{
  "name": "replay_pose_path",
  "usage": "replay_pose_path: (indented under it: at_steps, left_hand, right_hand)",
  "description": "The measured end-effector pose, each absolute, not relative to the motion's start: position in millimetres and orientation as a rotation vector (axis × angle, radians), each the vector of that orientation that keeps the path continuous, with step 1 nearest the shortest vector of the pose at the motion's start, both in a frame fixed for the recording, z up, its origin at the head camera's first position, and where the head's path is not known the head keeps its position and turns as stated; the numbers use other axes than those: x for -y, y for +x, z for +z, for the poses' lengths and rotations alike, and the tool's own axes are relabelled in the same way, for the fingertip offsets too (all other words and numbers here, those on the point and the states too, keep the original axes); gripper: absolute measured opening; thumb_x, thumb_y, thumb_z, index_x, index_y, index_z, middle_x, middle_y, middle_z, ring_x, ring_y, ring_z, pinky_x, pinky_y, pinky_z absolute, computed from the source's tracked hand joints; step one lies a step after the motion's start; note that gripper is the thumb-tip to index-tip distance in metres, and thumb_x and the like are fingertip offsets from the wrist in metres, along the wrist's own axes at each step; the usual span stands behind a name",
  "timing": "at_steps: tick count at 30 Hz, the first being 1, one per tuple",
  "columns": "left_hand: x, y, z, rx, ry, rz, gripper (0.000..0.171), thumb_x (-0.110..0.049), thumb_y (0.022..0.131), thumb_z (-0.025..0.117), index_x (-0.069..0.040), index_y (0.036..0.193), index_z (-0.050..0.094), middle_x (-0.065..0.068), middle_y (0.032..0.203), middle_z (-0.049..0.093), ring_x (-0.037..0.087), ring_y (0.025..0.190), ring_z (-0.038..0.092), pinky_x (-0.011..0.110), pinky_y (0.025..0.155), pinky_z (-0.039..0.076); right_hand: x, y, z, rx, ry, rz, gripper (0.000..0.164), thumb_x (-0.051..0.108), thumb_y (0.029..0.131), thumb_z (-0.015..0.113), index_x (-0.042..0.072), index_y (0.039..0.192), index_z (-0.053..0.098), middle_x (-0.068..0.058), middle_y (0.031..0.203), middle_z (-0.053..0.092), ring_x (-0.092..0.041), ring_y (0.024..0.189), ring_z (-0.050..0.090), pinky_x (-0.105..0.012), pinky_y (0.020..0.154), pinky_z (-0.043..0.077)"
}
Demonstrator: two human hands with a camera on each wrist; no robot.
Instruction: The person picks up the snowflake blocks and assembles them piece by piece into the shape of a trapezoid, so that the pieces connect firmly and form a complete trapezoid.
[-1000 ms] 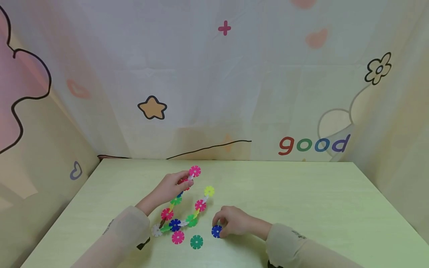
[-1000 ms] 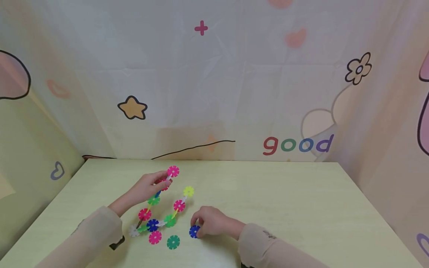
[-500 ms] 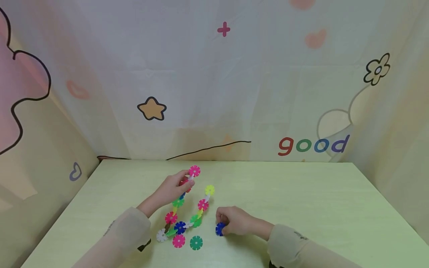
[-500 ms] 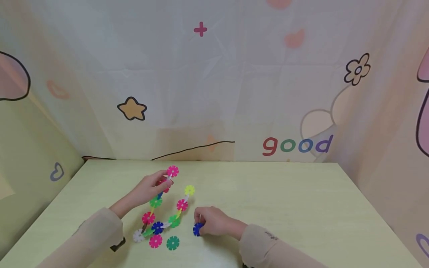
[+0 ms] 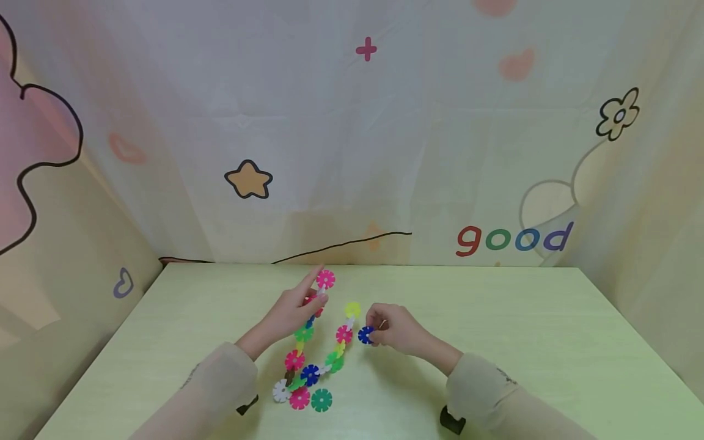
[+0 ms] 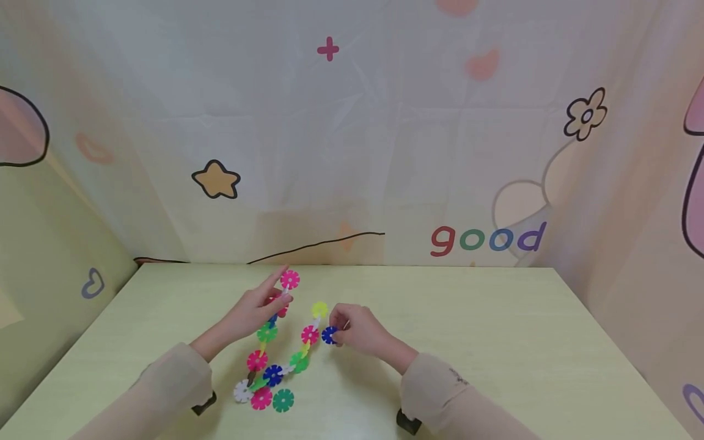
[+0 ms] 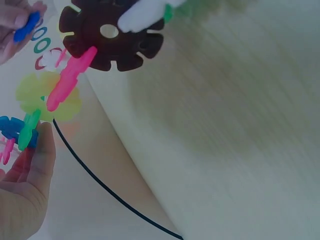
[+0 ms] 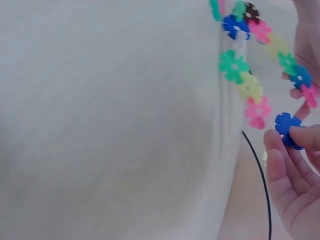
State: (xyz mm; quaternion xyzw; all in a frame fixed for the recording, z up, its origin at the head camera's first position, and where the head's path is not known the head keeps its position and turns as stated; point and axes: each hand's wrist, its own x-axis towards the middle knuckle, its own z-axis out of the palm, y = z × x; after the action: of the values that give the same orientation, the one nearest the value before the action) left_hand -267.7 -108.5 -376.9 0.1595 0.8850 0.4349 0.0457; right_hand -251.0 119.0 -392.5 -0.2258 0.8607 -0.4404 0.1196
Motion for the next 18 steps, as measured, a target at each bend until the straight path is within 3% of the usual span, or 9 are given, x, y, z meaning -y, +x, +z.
replay_pose_path:
  at_steps: [18]
  left_hand:
    - [72.4, -262.0, -380.5, -2.663, 0.498, 1.463, 0.063, -0.04, 0.087, 0.05, -0.028, 0.14, 0.018, 0.004, 0.087, 0.06, 0.012, 0.071, 0.056, 0.023, 0.064, 0.048]
  right_hand:
    - [-110.9, -266.2, -380.1, -2.632, -0.37, -1.756, 0.01, -0.001, 0.079, 0.061, 0.002, 0.086, 0.053, -0.011, 0.082, 0.059, -0.016, 0.07, 0.063, -0.026, 0.064, 0.052]
